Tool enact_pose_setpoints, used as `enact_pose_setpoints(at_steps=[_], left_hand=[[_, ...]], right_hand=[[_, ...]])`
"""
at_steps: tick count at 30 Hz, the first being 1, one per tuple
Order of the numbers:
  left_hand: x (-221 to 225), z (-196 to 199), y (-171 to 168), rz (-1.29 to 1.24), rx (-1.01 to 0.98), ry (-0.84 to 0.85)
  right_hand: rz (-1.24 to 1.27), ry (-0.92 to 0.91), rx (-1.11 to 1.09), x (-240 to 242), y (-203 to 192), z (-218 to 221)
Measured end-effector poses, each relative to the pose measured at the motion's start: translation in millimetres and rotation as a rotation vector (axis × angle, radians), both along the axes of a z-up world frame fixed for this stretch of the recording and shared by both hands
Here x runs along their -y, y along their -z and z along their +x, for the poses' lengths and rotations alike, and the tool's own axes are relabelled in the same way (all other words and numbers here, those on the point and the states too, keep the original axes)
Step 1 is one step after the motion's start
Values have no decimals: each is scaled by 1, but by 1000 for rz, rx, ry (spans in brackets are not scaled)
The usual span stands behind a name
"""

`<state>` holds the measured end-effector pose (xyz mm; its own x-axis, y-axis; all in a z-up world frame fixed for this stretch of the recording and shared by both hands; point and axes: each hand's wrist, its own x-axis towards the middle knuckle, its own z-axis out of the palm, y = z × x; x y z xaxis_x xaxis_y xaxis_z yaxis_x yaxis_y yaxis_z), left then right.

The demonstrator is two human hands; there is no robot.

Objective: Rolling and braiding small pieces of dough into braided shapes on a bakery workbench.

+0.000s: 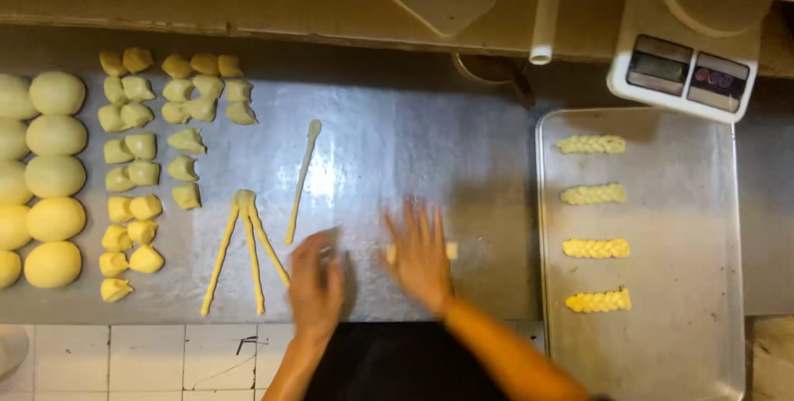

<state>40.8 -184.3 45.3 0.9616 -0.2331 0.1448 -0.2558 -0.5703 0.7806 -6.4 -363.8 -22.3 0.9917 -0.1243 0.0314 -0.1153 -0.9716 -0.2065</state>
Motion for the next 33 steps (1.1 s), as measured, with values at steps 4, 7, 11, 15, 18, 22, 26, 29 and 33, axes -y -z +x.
enact_pose_setpoints(at_steps=[4, 7, 11, 15, 18, 22, 26, 29, 33], left_hand=[[51, 11, 25, 54, -123, 329], [85, 41, 15, 109, -68, 481], [102, 61, 63, 321, -12, 512], [41, 40, 70, 412, 480, 361], [35, 18, 56, 403, 445, 318], [115, 31, 65, 97, 60, 292], [74, -31, 48, 466, 57, 505], [51, -56, 61, 654, 107, 590], [105, 15, 72, 740, 153, 385]], right_hand=[[120, 318, 398, 82, 59, 117], [433, 191, 501, 123, 1, 109], [157, 85, -253, 138, 5, 24], [341, 102, 229, 106, -61, -27], [373, 211, 184, 101, -25, -52], [732, 172, 294, 82, -10, 5], [90, 29, 71, 38, -2, -54], [44, -29, -95, 38, -3, -80], [-141, -23, 117, 70, 24, 5]])
